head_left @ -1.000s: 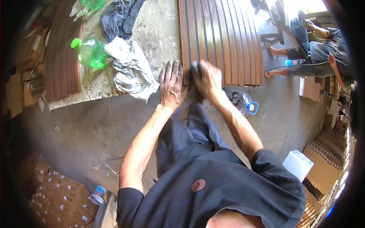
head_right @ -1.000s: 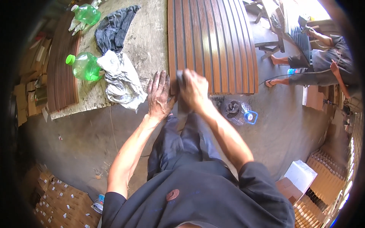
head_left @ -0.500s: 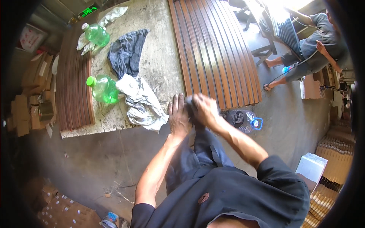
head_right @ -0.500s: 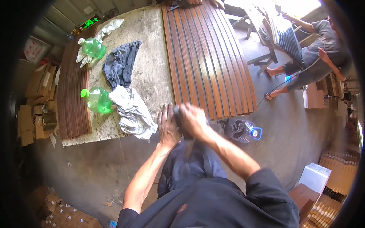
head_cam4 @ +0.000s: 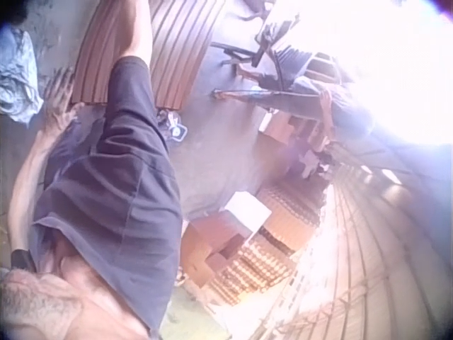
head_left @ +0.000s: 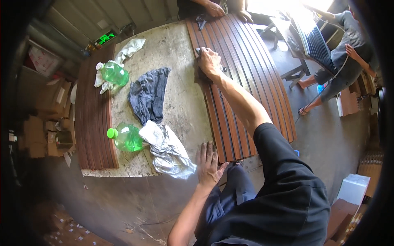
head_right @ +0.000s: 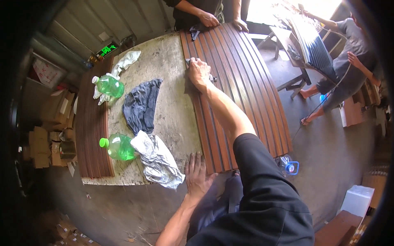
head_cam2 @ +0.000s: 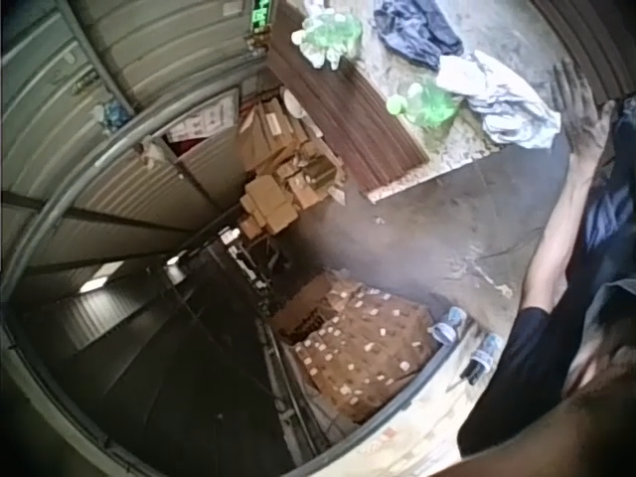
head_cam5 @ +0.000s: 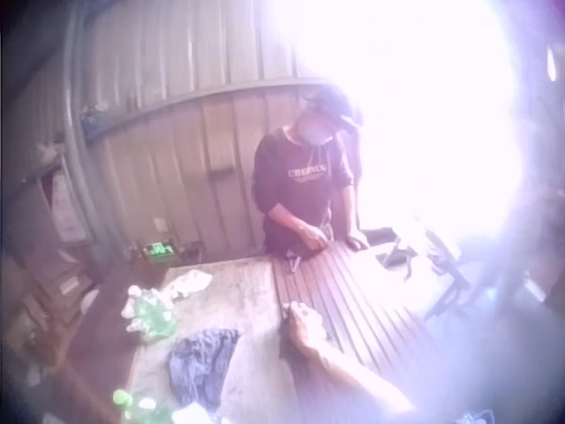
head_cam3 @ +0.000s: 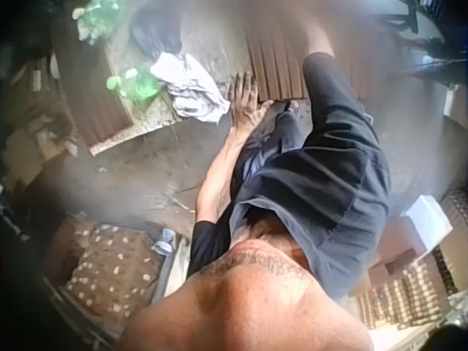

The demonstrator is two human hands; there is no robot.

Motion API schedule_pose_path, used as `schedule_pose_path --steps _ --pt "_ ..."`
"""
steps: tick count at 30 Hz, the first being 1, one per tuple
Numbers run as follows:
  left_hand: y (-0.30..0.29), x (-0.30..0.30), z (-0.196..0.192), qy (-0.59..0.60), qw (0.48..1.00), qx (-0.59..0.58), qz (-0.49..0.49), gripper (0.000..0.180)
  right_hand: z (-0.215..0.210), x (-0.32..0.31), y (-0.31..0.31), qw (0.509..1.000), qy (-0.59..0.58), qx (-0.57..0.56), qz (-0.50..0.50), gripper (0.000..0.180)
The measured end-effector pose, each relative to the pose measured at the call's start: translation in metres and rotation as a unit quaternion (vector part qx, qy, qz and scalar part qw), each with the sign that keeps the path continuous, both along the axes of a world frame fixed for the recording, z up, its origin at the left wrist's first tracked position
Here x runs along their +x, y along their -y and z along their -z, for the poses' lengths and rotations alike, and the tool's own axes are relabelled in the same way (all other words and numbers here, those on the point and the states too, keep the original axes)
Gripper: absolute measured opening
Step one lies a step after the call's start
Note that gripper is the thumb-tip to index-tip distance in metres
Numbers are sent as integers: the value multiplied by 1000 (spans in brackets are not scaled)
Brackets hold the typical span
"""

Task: The person wipes a wooden panel with a cloth, repeatedly rubbing the surface and flipping the cloth to different sides. They also use a plastic bottle to pour liquid onto the surface before continuing to wipe it.

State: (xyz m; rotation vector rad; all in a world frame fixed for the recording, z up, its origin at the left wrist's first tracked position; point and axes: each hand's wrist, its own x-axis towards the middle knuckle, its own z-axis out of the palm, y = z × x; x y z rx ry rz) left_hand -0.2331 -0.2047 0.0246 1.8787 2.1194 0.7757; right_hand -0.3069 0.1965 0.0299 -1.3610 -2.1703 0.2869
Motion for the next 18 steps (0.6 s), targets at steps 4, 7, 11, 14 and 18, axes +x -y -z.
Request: schedule_pose_path --steps 4,7,11,14,18 --pt "6 -7 6 -25 1000 7 3 81 15 20 37 989 -77 84 -92 14" --pt "15 -12 18 -35 999 7 -8 79 15 75 129 970 -116 34 -212 11" --pt "4 -13 24 -42 999 17 23 75 -3 182 265 957 -22 -91 -274 18" --pt "2 -13 28 -74 997 29 24 75 -29 247 346 944 -92 -251 -195 16" --pt "-1 -18 31 -69 996 41 24 79 -57 300 388 779 -373 -503 36 19"
